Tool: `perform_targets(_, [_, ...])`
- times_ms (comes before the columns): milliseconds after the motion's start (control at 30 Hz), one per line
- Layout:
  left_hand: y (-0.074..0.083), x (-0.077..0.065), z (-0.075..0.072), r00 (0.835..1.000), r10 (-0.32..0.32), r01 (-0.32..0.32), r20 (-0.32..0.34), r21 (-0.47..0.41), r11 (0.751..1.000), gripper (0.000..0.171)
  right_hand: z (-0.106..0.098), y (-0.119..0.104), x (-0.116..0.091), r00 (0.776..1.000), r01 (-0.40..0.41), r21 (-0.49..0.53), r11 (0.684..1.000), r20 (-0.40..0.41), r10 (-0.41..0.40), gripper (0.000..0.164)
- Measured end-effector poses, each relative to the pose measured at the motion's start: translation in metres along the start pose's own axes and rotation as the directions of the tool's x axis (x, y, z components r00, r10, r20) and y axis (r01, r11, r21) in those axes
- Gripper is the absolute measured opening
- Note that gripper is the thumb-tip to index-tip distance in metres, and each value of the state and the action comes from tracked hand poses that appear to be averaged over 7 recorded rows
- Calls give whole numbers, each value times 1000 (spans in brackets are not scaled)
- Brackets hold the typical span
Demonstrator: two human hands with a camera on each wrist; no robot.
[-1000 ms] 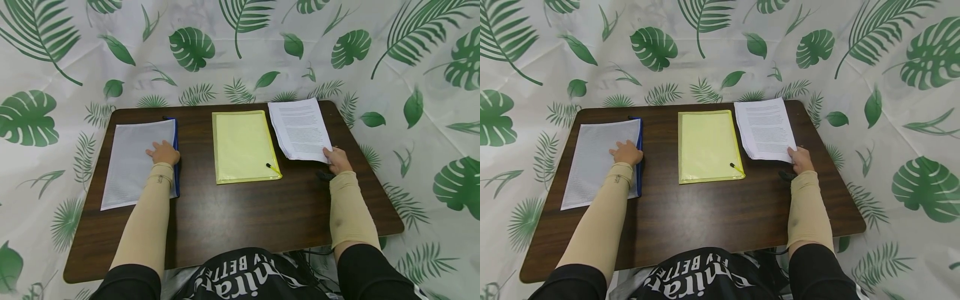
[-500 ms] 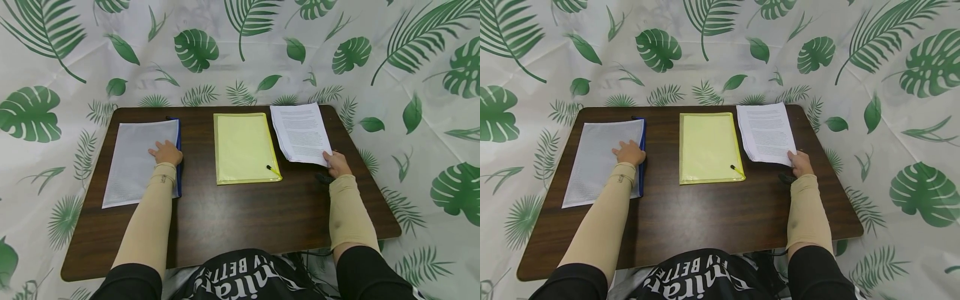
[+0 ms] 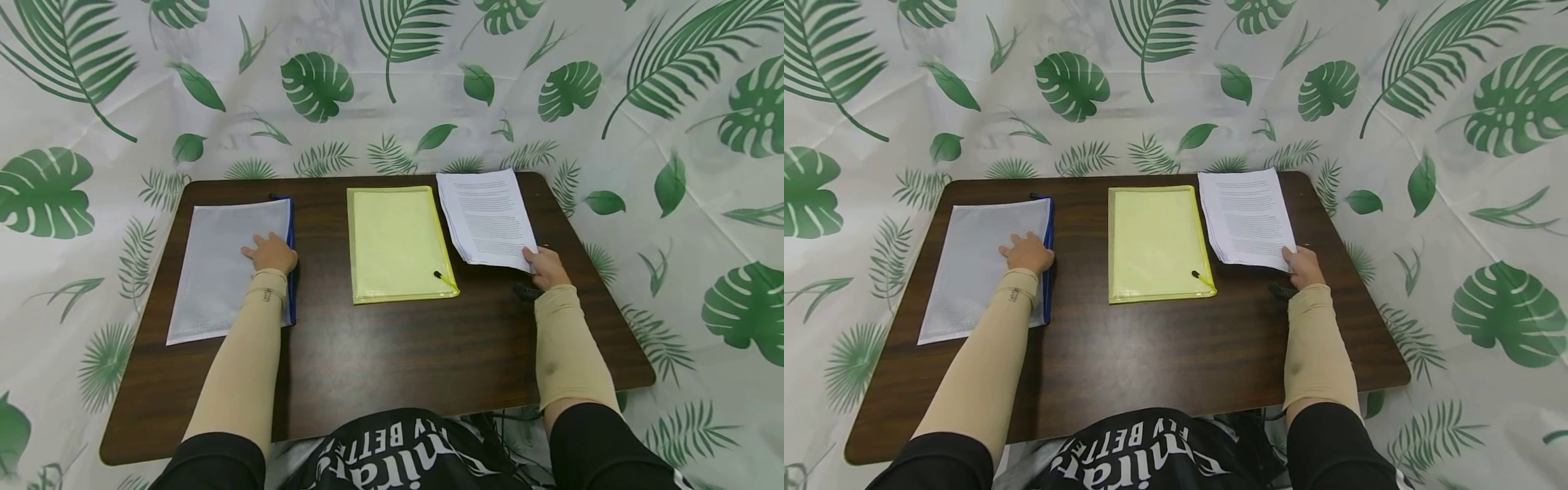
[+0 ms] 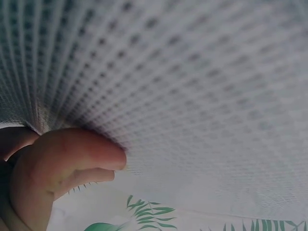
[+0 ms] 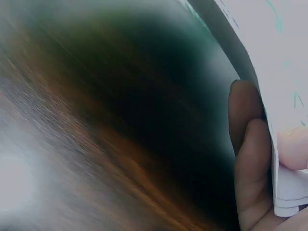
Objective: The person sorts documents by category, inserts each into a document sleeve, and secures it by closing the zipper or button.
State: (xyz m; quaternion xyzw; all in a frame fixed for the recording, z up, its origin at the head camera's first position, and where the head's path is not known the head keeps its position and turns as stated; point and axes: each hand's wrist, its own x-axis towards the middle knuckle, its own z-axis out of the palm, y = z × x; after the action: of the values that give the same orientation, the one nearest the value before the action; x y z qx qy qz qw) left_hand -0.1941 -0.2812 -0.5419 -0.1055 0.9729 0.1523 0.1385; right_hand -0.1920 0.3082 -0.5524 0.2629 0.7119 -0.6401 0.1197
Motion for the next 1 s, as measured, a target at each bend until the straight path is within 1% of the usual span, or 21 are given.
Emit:
perform_targets(67, [0,-2,0,1000,0,0,-7,10,1000,73,5,4,5,1000,18,-20,1000,-5,-18,62])
perform_targets(200, [0,-6,0,1000,10,-9,-14,22,1000,73,13,3,8,999,32,-35,999,-21,-32,61])
perform_targets(400, [2,-8,0,1000,10,-10,-1,22,1000,73,9,4,10,999,19,4,1000,-33,-19,60])
perform_targets(567, [6,-10,0,1000,5,-5,-1,35,999,73,8,6,10,997,25,16,1000,-70,-23,58])
perform_targets(700, [8,-12,-2,1000,-5,5,-1,28,1000,73,7,5,7,997,47,14,999,-54,-46,57])
perform_targets(733, [8,-12,-2,1000,-8,8,-1,24,1000,73,6,4,5,998,52,40,998,-41,-50,57])
perform_targets(833, [8,-12,-2,1000,-7,7,3,15,1000,73,5,3,3,998,58,41,997,-18,-58,59])
perform_targets(933, [8,-10,0,1000,-4,4,17,19,1000,73,3,3,3,999,36,36,999,-27,-35,57])
perform_targets(967, [9,-10,0,1000,-4,3,20,23,1000,73,3,4,4,999,30,7,1000,-34,-29,57])
perform_targets(1000, [9,-10,0,1000,-3,2,23,27,1000,73,3,4,4,999,25,5,1000,-39,-25,57])
